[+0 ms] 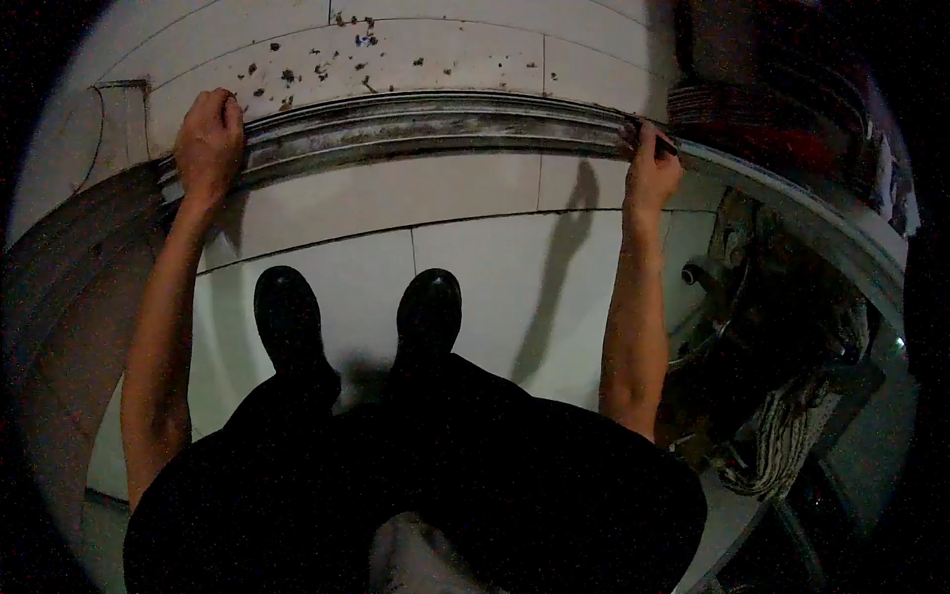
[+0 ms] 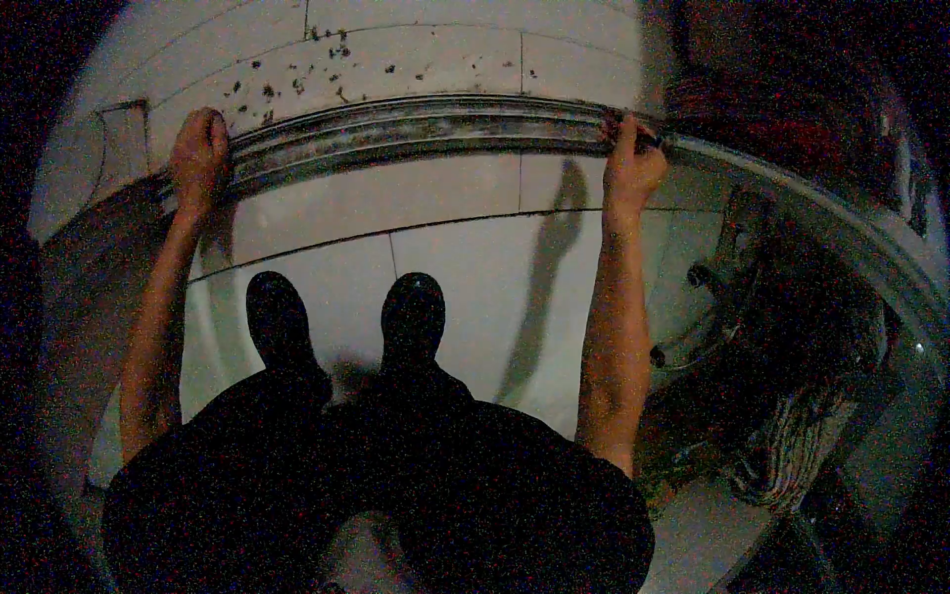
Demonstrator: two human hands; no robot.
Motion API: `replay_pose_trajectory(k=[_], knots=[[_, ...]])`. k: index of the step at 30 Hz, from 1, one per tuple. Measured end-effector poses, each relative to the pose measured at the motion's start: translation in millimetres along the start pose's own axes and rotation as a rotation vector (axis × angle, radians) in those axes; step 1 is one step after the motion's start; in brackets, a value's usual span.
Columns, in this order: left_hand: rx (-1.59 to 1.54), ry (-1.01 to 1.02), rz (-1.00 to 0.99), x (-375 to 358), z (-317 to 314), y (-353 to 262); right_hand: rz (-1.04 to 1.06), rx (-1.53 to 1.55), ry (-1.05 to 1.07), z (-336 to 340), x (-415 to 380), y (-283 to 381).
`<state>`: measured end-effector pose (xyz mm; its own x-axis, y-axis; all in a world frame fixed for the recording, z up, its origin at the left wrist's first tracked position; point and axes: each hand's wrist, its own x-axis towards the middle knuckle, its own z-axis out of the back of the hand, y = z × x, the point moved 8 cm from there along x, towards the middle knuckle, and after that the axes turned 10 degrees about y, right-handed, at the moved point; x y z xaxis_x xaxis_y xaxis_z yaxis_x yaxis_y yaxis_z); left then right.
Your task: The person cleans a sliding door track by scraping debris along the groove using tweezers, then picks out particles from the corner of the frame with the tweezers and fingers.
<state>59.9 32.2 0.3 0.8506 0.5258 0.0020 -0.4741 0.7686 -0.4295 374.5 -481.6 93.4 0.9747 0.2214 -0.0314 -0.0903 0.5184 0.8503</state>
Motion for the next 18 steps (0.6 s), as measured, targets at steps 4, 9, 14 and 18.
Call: replay_pose_trajectory(k=[4, 9, 14, 18], knots=[[-0.012, -0.032, -0.028, -2, 2, -3, -0.091, 0.079, 0.043, 1, -12, -18], [0.019, -0.014, -0.008, 0, -1, 0, -0.133, -0.04, 0.076, 1, -13, -33], [-0.001, -0.033, -0.031, -2, 6, -8, -0.068, 0.008, 0.046, -13, -13, -19], [0.027, -0.018, -0.025, -1, 4, -5, 0.012, -0.129, 0.084, -26, -13, -15]])
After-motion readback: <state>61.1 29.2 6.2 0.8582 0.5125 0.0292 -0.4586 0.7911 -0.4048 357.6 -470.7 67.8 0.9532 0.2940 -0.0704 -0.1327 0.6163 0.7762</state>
